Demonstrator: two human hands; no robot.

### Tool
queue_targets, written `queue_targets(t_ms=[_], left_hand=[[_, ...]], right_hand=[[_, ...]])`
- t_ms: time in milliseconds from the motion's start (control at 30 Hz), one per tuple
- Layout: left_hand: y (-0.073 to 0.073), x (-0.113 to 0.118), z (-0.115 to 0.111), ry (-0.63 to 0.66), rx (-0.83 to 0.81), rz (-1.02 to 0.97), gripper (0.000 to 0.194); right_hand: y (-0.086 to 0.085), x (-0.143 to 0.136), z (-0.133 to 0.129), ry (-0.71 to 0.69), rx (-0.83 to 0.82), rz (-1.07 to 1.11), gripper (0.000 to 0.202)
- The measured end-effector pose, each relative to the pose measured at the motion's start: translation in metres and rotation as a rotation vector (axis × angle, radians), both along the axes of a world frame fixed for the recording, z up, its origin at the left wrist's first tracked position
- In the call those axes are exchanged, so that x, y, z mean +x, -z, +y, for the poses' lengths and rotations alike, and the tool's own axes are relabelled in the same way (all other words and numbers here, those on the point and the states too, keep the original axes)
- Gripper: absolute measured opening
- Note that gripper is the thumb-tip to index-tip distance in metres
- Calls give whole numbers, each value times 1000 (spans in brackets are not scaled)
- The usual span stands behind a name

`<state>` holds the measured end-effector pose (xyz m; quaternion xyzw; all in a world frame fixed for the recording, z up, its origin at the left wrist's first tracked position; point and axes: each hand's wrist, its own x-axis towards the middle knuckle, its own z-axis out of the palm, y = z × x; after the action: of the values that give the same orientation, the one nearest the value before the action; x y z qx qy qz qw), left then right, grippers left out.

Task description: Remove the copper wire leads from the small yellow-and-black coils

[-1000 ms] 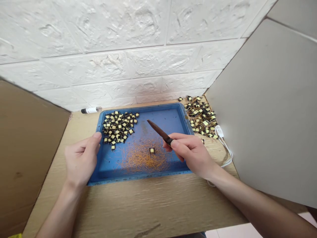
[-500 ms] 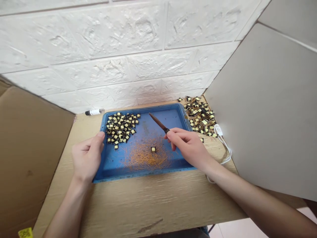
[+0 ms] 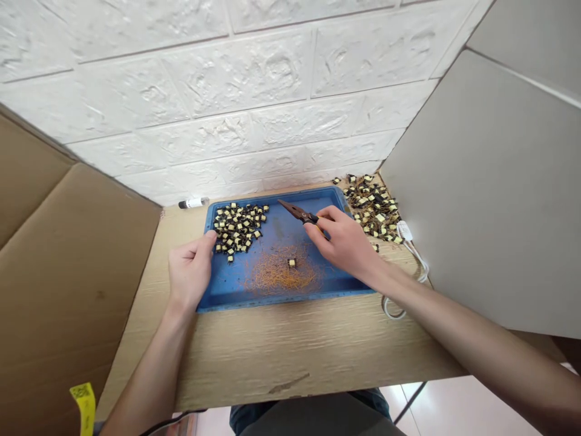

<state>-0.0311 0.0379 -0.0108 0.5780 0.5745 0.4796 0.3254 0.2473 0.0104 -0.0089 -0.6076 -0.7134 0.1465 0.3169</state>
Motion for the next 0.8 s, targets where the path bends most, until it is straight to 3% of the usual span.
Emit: queue_targets(t_ms=[100, 333, 800], left_hand=[[-1, 1, 0, -2, -9, -3, 56], [-5, 2, 0, -9, -27, 8, 54], [4, -2, 1, -15, -6, 4, 55]], right_hand=[[3, 0, 10, -17, 21, -195, 35], [0, -6, 27, 39, 31, -484, 46], [-2, -8, 38, 38, 0, -675, 45]])
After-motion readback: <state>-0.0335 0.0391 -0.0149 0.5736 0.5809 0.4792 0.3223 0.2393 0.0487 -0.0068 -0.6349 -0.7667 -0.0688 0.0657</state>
